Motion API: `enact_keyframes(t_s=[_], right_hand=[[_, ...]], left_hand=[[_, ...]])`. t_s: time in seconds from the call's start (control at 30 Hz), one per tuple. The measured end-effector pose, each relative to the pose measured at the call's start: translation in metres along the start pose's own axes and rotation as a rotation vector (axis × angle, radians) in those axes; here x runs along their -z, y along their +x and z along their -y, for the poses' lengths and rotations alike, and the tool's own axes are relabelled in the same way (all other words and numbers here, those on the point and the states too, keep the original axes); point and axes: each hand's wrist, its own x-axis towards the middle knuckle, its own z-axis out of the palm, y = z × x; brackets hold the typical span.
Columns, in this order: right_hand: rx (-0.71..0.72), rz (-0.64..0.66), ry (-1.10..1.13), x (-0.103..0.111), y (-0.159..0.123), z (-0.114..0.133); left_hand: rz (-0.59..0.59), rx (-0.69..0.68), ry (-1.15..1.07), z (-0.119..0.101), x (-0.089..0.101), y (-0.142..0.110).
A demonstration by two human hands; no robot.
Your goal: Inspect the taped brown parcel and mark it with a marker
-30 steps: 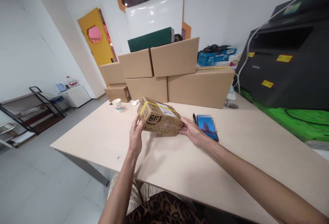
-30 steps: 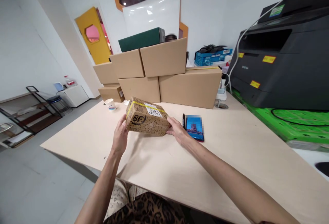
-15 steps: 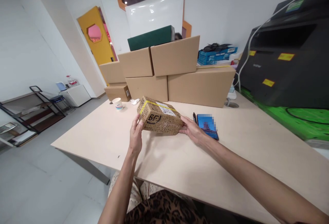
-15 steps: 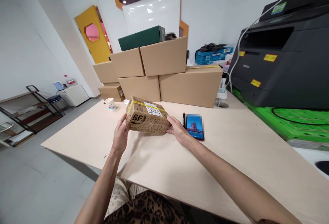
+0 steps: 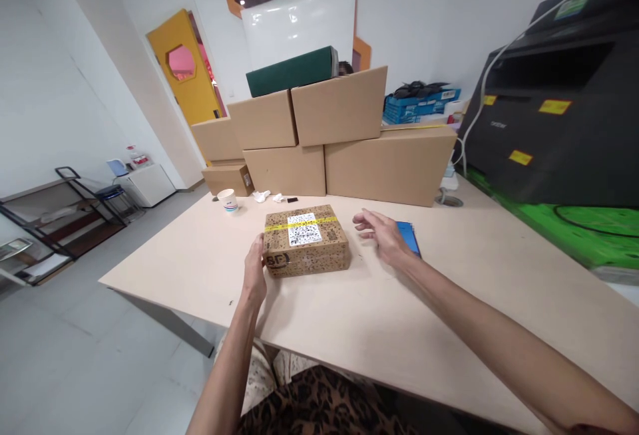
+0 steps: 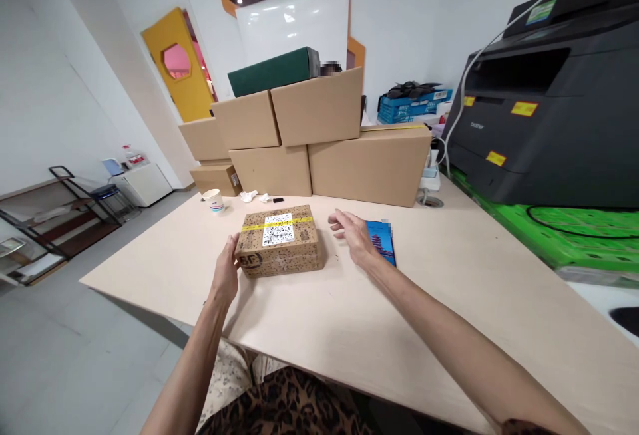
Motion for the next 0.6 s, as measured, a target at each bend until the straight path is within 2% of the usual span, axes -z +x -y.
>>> enact_keyframes(t_s=[0.03, 0.1, 0.2, 0.37, 0.6], right_hand=[[0.057, 0.013, -0.144, 0.006, 0.005, 0.002], [0.165, 0.057, -0.579, 0.016, 0.013, 0.004], [0.217, 0.093, -1.101, 0.026, 0.015, 0.004], [0.142, 0.137, -1.359, 0.027, 0.007, -0.003], [0.09, 0.201, -1.42, 0.024, 0.008, -0.009]], left_hand=[[-0.001, 0.014, 0.017, 0.0, 0.001, -0.001], [0.001, 0.015, 0.029, 0.0, 0.003, -0.002], [-0.012, -0.007, 0.015, 0.002, 0.001, -0.004], [-0.055, -0.004, -0.046, 0.008, -0.001, -0.001], [-0.06, -0.024, -0.089, 0.012, -0.001, 0.001]])
